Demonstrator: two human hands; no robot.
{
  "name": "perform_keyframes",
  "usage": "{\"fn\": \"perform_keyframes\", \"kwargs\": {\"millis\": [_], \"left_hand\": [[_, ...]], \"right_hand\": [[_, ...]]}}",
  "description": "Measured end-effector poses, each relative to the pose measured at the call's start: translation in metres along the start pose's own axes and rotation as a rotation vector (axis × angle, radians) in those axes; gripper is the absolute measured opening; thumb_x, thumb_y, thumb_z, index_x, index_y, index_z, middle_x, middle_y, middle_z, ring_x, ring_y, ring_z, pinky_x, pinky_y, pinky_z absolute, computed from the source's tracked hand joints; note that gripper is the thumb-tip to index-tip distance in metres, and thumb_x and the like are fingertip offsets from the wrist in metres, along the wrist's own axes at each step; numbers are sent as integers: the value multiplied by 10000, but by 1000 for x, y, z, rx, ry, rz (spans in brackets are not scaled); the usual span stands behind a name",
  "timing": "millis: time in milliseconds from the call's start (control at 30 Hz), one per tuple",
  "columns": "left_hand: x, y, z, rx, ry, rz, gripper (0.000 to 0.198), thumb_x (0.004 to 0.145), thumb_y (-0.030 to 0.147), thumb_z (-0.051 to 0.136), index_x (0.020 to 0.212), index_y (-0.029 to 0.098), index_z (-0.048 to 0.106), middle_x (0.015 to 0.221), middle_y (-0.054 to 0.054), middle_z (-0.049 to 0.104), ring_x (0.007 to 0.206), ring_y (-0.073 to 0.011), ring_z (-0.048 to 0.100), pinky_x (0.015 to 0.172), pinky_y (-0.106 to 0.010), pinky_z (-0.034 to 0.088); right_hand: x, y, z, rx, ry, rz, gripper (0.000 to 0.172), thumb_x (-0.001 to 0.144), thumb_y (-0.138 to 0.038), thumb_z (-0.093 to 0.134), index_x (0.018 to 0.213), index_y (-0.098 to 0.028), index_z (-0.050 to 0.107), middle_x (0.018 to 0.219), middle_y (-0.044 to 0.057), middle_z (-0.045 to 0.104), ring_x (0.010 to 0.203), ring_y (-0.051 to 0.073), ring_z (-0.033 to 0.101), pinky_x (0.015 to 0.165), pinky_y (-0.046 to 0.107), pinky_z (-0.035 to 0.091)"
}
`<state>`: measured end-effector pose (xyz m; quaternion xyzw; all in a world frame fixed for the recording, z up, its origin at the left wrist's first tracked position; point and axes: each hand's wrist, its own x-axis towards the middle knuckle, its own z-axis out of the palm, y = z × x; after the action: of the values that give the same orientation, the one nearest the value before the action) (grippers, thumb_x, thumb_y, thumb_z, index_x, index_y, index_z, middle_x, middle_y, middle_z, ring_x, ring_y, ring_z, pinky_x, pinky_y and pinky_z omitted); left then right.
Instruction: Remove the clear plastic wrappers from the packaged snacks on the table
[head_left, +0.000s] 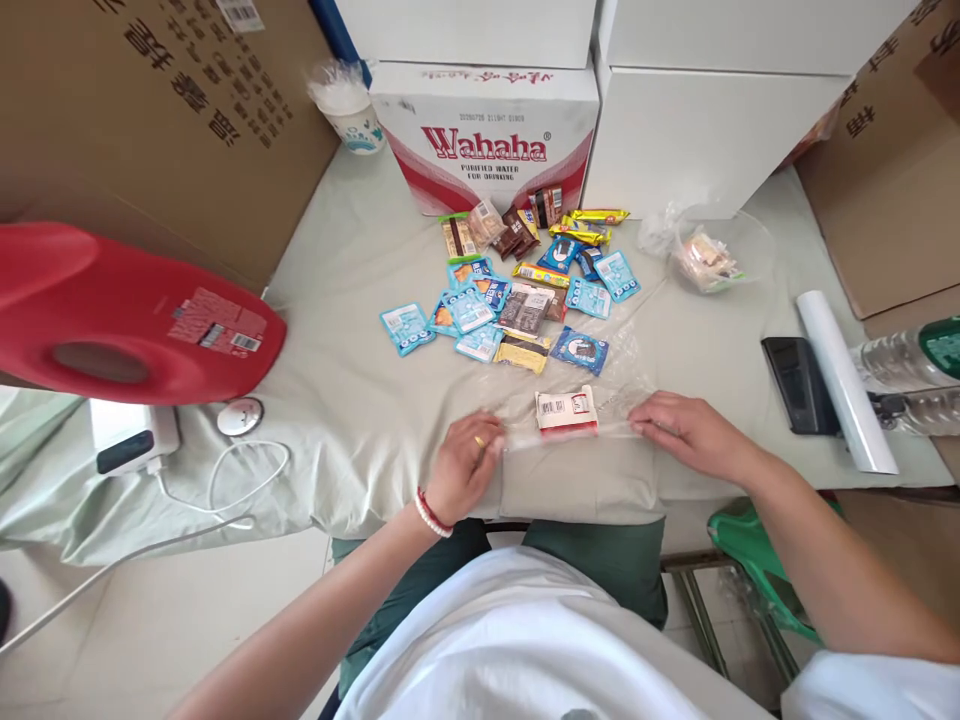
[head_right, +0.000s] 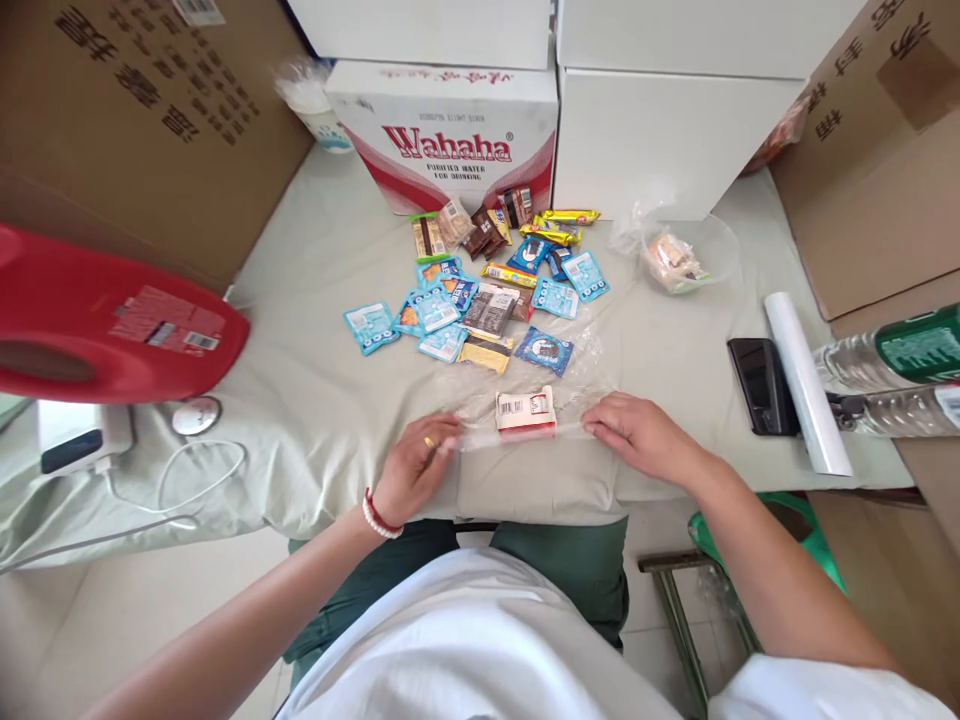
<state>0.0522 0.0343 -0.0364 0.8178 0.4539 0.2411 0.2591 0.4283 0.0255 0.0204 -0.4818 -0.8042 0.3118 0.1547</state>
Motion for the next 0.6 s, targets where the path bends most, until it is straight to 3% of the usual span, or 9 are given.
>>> {"fn": "perform_keyframes", "kwargs": {"millis": [100, 167, 267, 367, 500, 600], "left_hand": [[20, -2, 5, 170, 180, -292, 282, 990, 396, 541, 798, 233, 667, 957, -99, 737, 1079, -316, 626, 945, -502, 504], [31, -4, 11, 279, 239, -416, 222, 918, 415, 625, 817, 227, 687, 1007, -122, 718, 1066, -356, 597, 916, -529, 490], [40, -7, 19, 327, 303, -470, 273, 886, 396, 637, 1067, 203, 706, 1097, -145, 685, 1082, -365, 588, 921, -527, 480], [41, -7, 24, 340, 313, -479, 368, 895, 395, 622, 1201, 195, 671, 1148, -153, 669, 1102, -362, 587, 944, -521, 468], [40, -3, 25, 367, 271, -478, 314, 920, 401, 611, 1151, 205, 694, 1152, -154, 671, 1104, -366, 581, 926, -518, 468], [41, -3, 24, 381, 270, -462, 224, 934, 396, 606, 1016, 212, 706, 1114, -150, 671, 1079, -366, 580, 895, -514, 472]], "right_hand": [[38, 10, -22, -122, -55, 115, 344, 1034, -392, 494, 1089, -191, 767, 997, 97, 770, 894, 236, 710, 835, 370, 568], [69, 16, -28, -292, 1, 145, 347, 1008, -383, 524, 1145, -177, 767, 1055, 127, 752, 967, 277, 688, 872, 404, 550], [117, 14, -23, -460, 121, 57, 447, 977, -415, 602, 1343, -176, 696, 1252, 171, 692, 1194, 345, 593, 983, 456, 499], [155, 4, -9, -501, 39, 43, 519, 887, -378, 741, 1358, -168, 682, 1191, 163, 717, 1182, 356, 579, 969, 437, 483], [166, -15, 0, -466, -92, 102, 194, 922, -204, 649, 1065, -179, 777, 947, 101, 748, 1022, 293, 640, 845, 341, 466], [143, -38, -1, -426, -73, 25, 256, 976, -177, 549, 1106, -203, 768, 999, 86, 735, 953, 242, 657, 751, 299, 441]]}}
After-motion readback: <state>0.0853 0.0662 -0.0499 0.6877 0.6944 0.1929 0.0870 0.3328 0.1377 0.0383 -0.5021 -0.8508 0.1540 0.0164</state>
